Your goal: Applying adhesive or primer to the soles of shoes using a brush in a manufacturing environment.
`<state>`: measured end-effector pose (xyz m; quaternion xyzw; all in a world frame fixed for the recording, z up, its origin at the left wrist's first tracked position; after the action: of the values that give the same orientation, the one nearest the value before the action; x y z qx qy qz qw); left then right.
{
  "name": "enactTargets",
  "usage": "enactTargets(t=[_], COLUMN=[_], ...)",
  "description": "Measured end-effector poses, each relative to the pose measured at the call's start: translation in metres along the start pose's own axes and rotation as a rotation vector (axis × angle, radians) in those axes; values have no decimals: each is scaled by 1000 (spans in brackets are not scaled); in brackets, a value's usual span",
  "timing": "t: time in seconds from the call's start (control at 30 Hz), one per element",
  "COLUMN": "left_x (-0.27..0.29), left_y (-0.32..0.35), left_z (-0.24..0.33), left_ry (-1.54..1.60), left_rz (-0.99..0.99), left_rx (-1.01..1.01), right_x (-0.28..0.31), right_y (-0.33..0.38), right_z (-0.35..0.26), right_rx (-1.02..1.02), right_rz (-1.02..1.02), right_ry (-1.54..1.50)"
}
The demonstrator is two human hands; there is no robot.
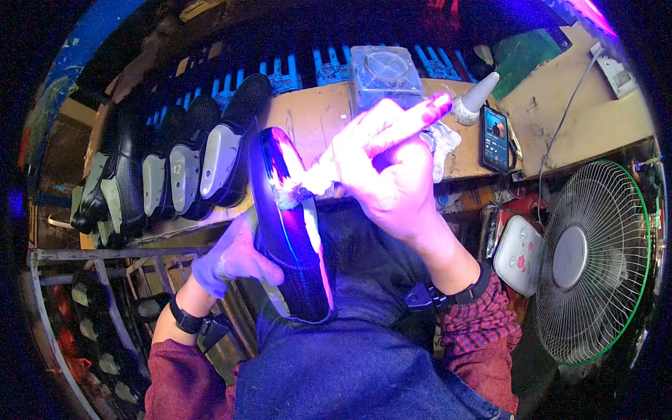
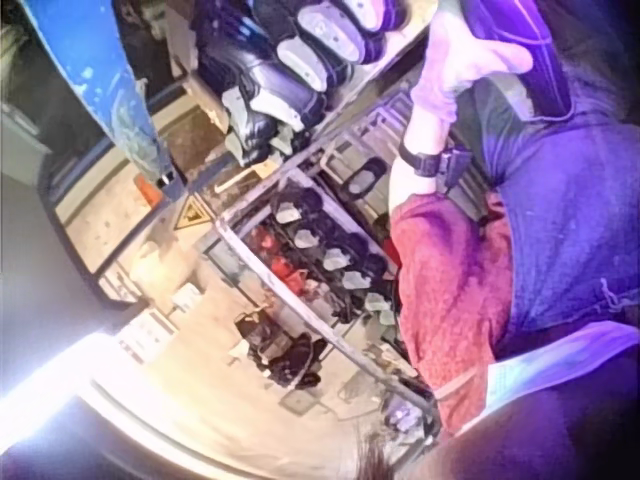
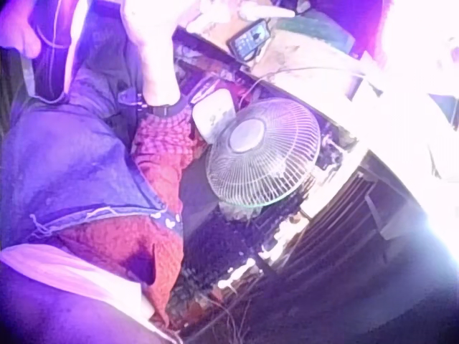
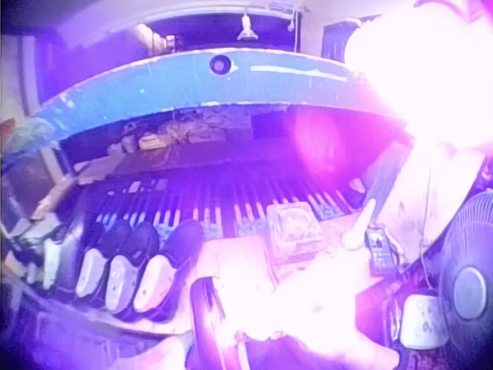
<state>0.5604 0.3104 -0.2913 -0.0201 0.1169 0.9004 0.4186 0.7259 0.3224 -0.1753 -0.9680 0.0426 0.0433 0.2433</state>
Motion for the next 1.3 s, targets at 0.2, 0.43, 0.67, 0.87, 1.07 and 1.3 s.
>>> enactTargets(t=[0.2,0.43,0.67,0.87,1.07,1.3], left_x=[17,16,-26,-8,-6,-6], left_y=[-11,0,27,17,20,18], left_z=[-43,-71,-71,-57,-60,-57], left_ry=[174,891,960,536,538,544], left_rz=[-32,342,400,513,571,567], left_rx=[28,18,32,-52,-35,-22], right_x=[-6,103,117,86,-17,-6], right_y=[26,18,18,50,3,-24], right_z=[8,55,62,78,83,92], right_rx=[70,-119,-173,-348,-490,-393], right_rz=[-105,286,203,260,-34,84], right_ry=[42,489,892,116,249,430])
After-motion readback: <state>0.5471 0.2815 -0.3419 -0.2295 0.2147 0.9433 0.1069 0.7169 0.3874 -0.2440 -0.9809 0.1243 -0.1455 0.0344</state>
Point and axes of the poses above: each hand's wrist, its own y-axis away from the middle knuckle, its own x-axis out of the back of the hand, z = x × y, the point moved 10 cm from there along -y, towards the middle knuckle, and after that the axes turned 3 degrees about -x, right-handed, at the moved point
